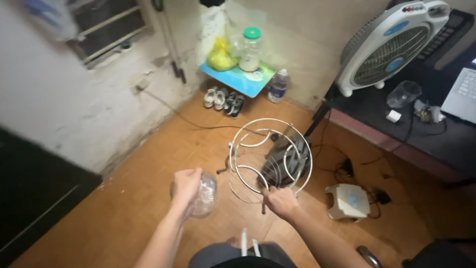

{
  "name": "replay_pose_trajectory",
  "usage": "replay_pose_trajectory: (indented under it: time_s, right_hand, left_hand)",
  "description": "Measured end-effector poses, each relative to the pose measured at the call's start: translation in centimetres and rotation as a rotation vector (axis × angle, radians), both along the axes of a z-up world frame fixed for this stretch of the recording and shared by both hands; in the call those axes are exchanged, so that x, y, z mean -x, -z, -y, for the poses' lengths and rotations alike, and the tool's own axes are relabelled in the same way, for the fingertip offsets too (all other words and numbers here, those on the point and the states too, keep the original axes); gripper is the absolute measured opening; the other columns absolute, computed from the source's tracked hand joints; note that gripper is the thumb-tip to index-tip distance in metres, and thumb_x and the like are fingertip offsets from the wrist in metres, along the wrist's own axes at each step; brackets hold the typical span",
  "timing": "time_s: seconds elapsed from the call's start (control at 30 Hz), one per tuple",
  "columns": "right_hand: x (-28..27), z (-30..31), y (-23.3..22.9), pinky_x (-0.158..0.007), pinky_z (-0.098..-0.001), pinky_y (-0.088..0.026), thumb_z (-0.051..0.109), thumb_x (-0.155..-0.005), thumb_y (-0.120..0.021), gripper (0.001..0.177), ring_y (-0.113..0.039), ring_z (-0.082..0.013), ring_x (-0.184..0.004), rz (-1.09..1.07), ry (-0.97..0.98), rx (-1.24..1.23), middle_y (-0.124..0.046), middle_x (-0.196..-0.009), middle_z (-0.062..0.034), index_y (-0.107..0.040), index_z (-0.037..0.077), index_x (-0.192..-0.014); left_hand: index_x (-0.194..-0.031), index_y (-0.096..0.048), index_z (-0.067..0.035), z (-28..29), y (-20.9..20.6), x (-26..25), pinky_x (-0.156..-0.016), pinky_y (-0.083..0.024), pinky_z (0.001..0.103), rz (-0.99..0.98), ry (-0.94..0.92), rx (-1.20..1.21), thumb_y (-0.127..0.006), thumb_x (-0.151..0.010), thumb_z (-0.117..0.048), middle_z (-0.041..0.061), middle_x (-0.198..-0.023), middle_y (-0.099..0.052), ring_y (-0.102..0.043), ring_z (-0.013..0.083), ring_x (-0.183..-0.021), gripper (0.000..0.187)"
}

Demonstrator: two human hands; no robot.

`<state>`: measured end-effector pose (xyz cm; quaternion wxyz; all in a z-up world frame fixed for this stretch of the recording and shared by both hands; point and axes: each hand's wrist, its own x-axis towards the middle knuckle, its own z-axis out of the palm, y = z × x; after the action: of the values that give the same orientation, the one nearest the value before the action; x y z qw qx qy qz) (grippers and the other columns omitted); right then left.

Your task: The person carries a water bottle and a metal stand down a wooden ladder, then retrieves an electric kettle and a white bucket, moving them back up the ladder. The items are placed on a small table and the floor.

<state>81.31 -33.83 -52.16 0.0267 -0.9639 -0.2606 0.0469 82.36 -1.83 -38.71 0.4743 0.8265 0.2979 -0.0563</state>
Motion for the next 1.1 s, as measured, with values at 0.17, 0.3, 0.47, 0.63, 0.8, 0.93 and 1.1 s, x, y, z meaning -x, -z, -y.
replay_pose_trajectory:
  time_s: [0.17, 0.3, 0.47, 0.63, 0.8, 0.93, 1.1]
  right_hand:
    - [-11.3, 2.3, -0.3, -0.052, -0.0478, -0.054, 0.025, -0.09, -0.062, 0.016, -0.071, -0.0329, -0.064, 0.013, 0.063, -0.031, -0.07, -0.082, -0.0132, -0.066, 0.011, -0.097]
    - [-20.8, 4.7, 0.8, -0.051, -0.0488, -0.053, 0.025, -0.088, -0.063, 0.016, -0.072, -0.0332, -0.065, 0.007, 0.094, -0.017, -0.071, -0.079, -0.0126, -0.065, 0.013, -0.097]
    - [-31.5, 7.4, 1.3, -0.053, -0.0478, -0.053, 0.03, -0.088, -0.065, 0.019, -0.073, -0.033, -0.067, -0.03, 0.123, -0.051, -0.072, -0.081, -0.0133, -0.065, 0.013, -0.095]
    - [-39.9, 9.8, 3.3, -0.055, -0.0471, -0.054, 0.025, -0.089, -0.062, 0.013, -0.073, -0.033, -0.069, -0.033, 0.162, -0.093, -0.072, -0.084, -0.0131, -0.066, 0.012, -0.092]
    - [-46.9, 12.4, 5.0, -0.06, -0.0492, -0.055, 0.022, -0.089, -0.062, 0.015, -0.073, -0.034, -0.073, -0.134, 0.222, 0.002, -0.073, -0.081, -0.0156, -0.067, 0.012, -0.098]
    - [-52.9, 14.2, 6.5, -0.066, -0.0492, -0.055, 0.028, -0.09, -0.063, 0.018, -0.074, -0.0337, -0.081, -0.255, 0.357, 0.031, -0.075, -0.084, -0.0159, -0.068, 0.012, -0.096]
    - [-61.1, 16.8, 8.7, -0.07, -0.0484, -0.057, 0.023, -0.088, -0.063, 0.014, -0.075, -0.033, -0.085, -0.339, 0.502, 0.097, -0.075, -0.089, -0.0139, -0.073, 0.014, -0.091]
  left_hand:
    - [-0.096, -0.083, -0.008, 1.0, 1.2, -12.7, -0.077, -0.054, 0.04, -0.005, -0.018, 0.013, -0.066, -0.086, -0.038, 0.012, -0.088, -0.08, -0.075, 0.0261, -0.083, 0.036]
    - [-0.096, -0.082, -0.009, 3.6, 3.0, -21.8, -0.075, -0.055, 0.039, 0.05, -0.038, 0.063, -0.067, -0.084, -0.037, 0.01, -0.086, -0.08, -0.074, 0.0227, -0.08, 0.034]
    - [-0.087, -0.082, -0.001, 7.4, 3.5, -33.1, -0.07, -0.054, 0.037, 0.034, -0.098, 0.164, -0.07, -0.084, -0.034, 0.012, -0.079, -0.078, -0.07, 0.0205, -0.072, 0.036]
    - [-0.084, -0.081, -0.001, 10.6, 5.9, -42.4, -0.063, -0.051, 0.033, 0.06, -0.038, 0.184, -0.07, -0.083, -0.03, 0.006, -0.073, -0.076, -0.067, 0.0155, -0.067, 0.03]
    - [-0.079, -0.077, 0.005, 13.2, 12.7, -52.2, -0.06, -0.048, 0.035, 0.094, 0.125, 0.32, -0.072, -0.084, -0.024, 0.01, -0.07, -0.072, -0.063, 0.0172, -0.064, 0.03]
    - [-0.082, -0.079, -0.001, 15.4, 16.1, -59.5, -0.061, -0.052, 0.037, 0.031, 0.265, 0.333, -0.071, -0.08, -0.024, 0.009, -0.072, -0.075, -0.067, 0.0181, -0.066, 0.024]
    - [-0.085, -0.082, -0.009, 19.8, 17.3, -68.1, -0.071, -0.056, 0.04, -0.136, 0.598, 0.028, -0.074, -0.078, -0.036, 0.014, -0.081, -0.079, -0.076, 0.0262, -0.076, 0.029]
